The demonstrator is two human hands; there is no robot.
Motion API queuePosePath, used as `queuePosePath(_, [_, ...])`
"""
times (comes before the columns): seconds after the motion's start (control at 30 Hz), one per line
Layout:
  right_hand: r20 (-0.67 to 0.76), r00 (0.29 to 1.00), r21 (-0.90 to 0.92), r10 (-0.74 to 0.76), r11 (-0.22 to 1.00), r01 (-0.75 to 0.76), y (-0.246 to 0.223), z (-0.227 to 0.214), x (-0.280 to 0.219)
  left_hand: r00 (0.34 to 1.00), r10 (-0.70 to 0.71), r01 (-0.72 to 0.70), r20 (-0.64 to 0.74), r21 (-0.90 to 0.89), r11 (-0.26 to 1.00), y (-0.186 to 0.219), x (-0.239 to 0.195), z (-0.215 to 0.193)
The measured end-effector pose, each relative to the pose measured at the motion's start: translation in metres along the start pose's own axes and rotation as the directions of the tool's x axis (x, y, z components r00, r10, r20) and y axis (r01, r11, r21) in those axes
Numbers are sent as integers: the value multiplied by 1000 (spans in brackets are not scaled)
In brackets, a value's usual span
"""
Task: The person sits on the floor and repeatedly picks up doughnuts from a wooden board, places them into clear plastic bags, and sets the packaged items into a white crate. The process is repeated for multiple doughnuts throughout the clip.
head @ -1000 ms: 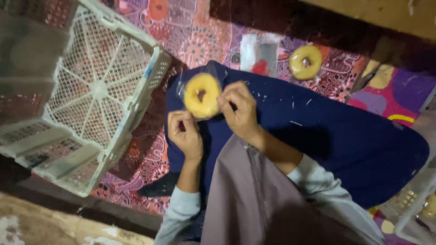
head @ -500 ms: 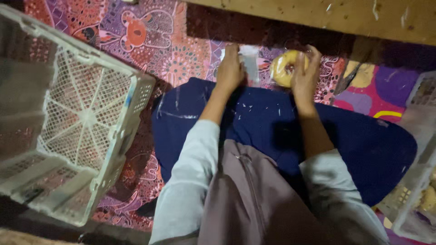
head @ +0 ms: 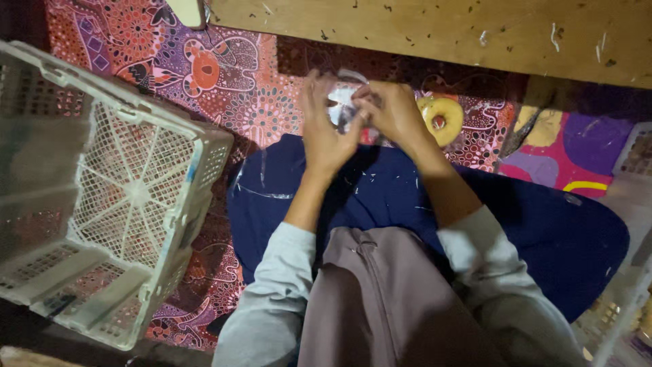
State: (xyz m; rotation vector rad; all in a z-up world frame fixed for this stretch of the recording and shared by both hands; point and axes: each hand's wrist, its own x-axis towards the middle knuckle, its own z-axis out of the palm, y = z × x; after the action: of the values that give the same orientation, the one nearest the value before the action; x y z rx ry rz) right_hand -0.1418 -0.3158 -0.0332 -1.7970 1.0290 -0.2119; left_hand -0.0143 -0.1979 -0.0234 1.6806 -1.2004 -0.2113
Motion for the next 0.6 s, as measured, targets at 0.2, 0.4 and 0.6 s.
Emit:
queuePosePath(0.2, [-362,713,-308,-600,799,516,-86,-8,-72,934,-338,307,-119,-219,926,13,32,-16])
queuePosePath(0.4, [-269,793,-158,-547,837,524,-99,-23,-47,970,234,-239,-58,-112,964,52,25,-32])
queuePosePath(0.6, [40,690,-335,-723,641,691,-108,-14,15,854,-514,33,78,-995,-96,1,90,-26])
